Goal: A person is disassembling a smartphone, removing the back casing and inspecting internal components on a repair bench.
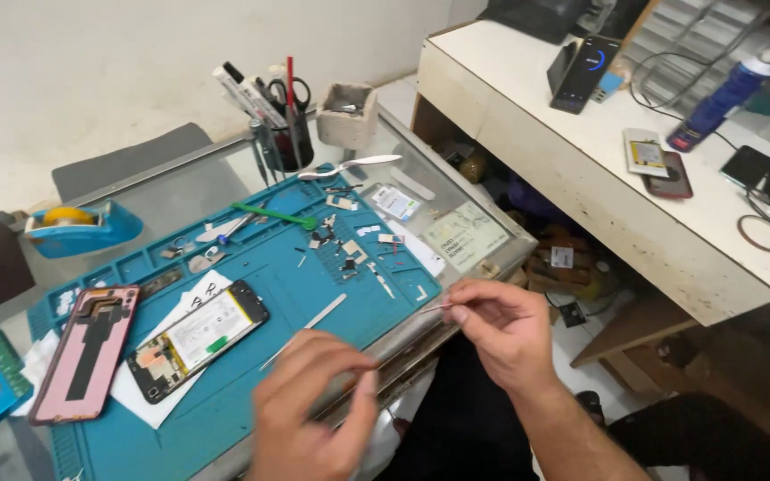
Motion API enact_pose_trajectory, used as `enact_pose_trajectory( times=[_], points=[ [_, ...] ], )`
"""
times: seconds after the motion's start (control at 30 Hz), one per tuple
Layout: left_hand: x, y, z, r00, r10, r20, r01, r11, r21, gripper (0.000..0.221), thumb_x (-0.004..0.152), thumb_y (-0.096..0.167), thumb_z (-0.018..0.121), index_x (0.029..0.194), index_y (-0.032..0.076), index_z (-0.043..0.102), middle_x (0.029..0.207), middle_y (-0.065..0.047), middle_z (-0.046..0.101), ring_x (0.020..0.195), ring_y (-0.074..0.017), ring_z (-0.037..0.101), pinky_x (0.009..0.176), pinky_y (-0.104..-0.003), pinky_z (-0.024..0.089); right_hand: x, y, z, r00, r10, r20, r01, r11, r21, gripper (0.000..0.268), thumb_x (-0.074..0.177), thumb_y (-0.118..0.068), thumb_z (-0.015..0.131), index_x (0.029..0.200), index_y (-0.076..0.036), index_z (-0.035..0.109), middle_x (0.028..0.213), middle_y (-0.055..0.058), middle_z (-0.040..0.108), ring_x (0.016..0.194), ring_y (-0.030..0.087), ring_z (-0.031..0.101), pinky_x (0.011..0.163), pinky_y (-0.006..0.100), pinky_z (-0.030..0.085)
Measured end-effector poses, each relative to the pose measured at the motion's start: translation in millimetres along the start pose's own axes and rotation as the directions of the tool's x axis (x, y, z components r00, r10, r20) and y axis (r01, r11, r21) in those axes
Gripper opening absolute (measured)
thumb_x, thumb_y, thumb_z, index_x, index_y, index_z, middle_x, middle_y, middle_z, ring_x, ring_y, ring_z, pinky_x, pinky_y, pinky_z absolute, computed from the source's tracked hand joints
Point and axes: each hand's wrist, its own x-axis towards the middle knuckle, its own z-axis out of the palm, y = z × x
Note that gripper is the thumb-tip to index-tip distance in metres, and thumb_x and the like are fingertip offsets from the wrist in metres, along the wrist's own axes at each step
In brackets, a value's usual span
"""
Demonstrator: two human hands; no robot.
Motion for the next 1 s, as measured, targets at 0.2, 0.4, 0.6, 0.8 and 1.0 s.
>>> enact_pose_trajectory(
  times=[0.2, 0.4, 0.6, 0.8, 1.0],
  points=[
    [1, -11, 114, 0.822, -0.398, 0.408, 0.569, 0.621, -0.54, 0.042, 0.087, 0.012, 0.074, 0.127, 0.0, 0.068, 0.103, -0.012, 0.076, 0.094, -0.014, 0.072, 0.081, -0.024, 0.06, -16, -45, -44, 0.976, -0.184, -0.114, 0.158, 0.967, -0.201, 0.011, 0.088, 0.007, 0.072, 0.099, 0.004, 0.073, 0.091, 0.02, 0.075, 0.089, 0.027, 0.069, 0.074, 0.032, 0.062],
    [7, 13, 171, 0.877, -0.173, 0.448, 0.459, 0.572, -0.68, 0.026, 0.089, 0.002, 0.073, 0.115, -0.002, 0.072, 0.103, -0.015, 0.077, 0.096, -0.0174, 0.074, 0.085, -0.027, 0.064, -37, -72, -95, 0.948, -0.258, -0.186, 0.176, 0.913, -0.368, 0.015, 0.087, 0.008, 0.072, 0.099, -0.001, 0.076, 0.098, 0.018, 0.075, 0.096, 0.025, 0.072, 0.085, 0.034, 0.063],
    [11, 26, 208, 0.806, -0.228, 0.546, 0.56, 0.593, -0.579, 0.019, 0.089, 0.01, 0.072, 0.105, 0.001, 0.077, 0.101, -0.011, 0.081, 0.091, -0.0166, 0.077, 0.082, -0.026, 0.064, -48, -85, -126, 0.929, -0.263, -0.262, 0.142, 0.903, -0.405, 0.013, 0.088, 0.008, 0.071, 0.099, 0.003, 0.074, 0.098, 0.019, 0.073, 0.093, 0.027, 0.072, 0.08, 0.033, 0.066],
    [10, 33, 234, 0.797, -0.207, 0.568, 0.574, 0.552, -0.605, 0.017, 0.092, 0.011, 0.069, 0.102, -0.001, 0.077, 0.094, -0.013, 0.08, 0.088, -0.0192, 0.078, 0.087, -0.032, 0.068, -58, -87, -150, 0.915, -0.26, -0.309, 0.095, 0.883, -0.46, 0.012, 0.088, 0.005, 0.072, 0.099, 0.002, 0.075, 0.101, 0.018, 0.075, 0.098, 0.026, 0.073, 0.085, 0.034, 0.067],
    [7, 36, 244, 0.772, -0.272, 0.574, 0.598, 0.617, -0.512, 0.019, 0.094, 0.014, 0.066, 0.096, 0.003, 0.081, 0.09, -0.01, 0.083, 0.085, -0.0172, 0.08, 0.075, -0.028, 0.065, -63, -81, -161, 0.906, -0.289, -0.311, 0.123, 0.88, -0.459, 0.015, 0.09, 0.004, 0.071, 0.104, 0.001, 0.074, 0.102, 0.016, 0.076, 0.099, 0.026, 0.073, 0.09, 0.034, 0.063]
  ],
)
